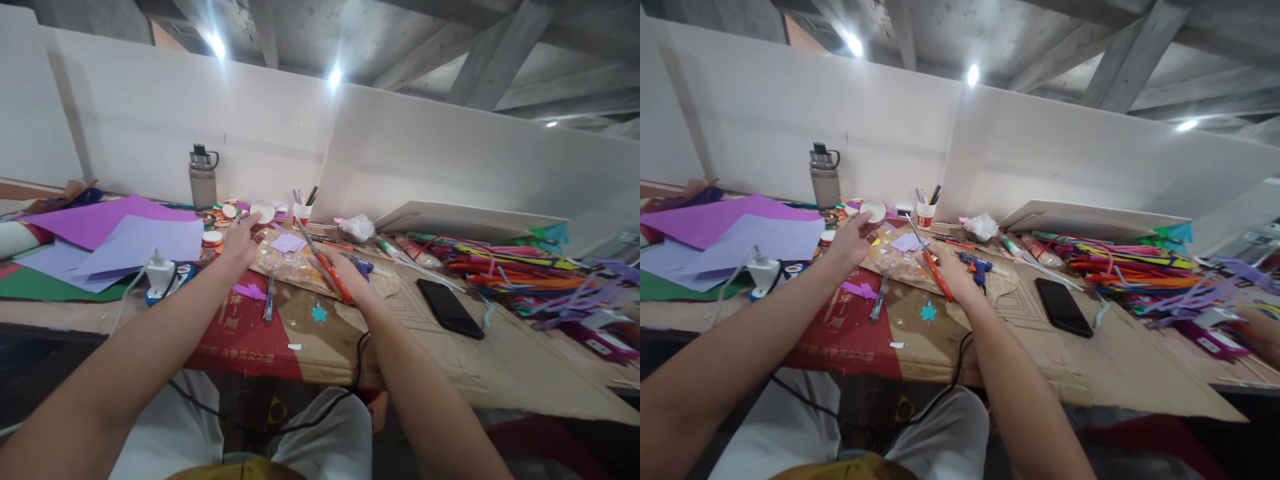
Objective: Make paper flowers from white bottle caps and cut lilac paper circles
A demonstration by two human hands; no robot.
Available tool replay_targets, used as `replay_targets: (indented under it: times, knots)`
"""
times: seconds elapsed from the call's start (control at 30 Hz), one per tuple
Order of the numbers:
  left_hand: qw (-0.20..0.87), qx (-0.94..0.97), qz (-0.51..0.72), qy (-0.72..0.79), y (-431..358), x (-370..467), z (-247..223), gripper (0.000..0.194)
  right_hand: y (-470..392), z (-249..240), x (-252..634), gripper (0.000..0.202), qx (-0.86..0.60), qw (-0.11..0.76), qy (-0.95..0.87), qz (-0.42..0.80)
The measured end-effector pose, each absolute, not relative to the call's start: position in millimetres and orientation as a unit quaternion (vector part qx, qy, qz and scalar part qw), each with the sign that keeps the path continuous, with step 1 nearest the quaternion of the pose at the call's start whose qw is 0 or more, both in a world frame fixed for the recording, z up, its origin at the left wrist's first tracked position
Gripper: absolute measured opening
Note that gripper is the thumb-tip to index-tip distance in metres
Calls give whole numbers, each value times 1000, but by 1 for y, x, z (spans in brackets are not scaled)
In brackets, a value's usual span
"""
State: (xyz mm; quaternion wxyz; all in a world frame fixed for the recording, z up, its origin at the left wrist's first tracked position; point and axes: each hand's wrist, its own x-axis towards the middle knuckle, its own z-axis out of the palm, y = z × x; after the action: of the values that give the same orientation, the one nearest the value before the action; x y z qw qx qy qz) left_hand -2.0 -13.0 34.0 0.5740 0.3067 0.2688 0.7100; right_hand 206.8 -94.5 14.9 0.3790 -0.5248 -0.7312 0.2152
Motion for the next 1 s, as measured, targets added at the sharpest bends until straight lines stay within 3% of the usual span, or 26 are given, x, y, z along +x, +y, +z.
replay_targets:
  times: [0.43, 1.0]
  knots:
    - [575, 385, 643, 328, 5, -18, 32, 24, -107, 30, 212, 40, -478, 231, -821, 212]
    - [600, 426, 594, 327, -12, -6, 33, 23, -107, 31, 210, 48, -490, 210, -809, 246]
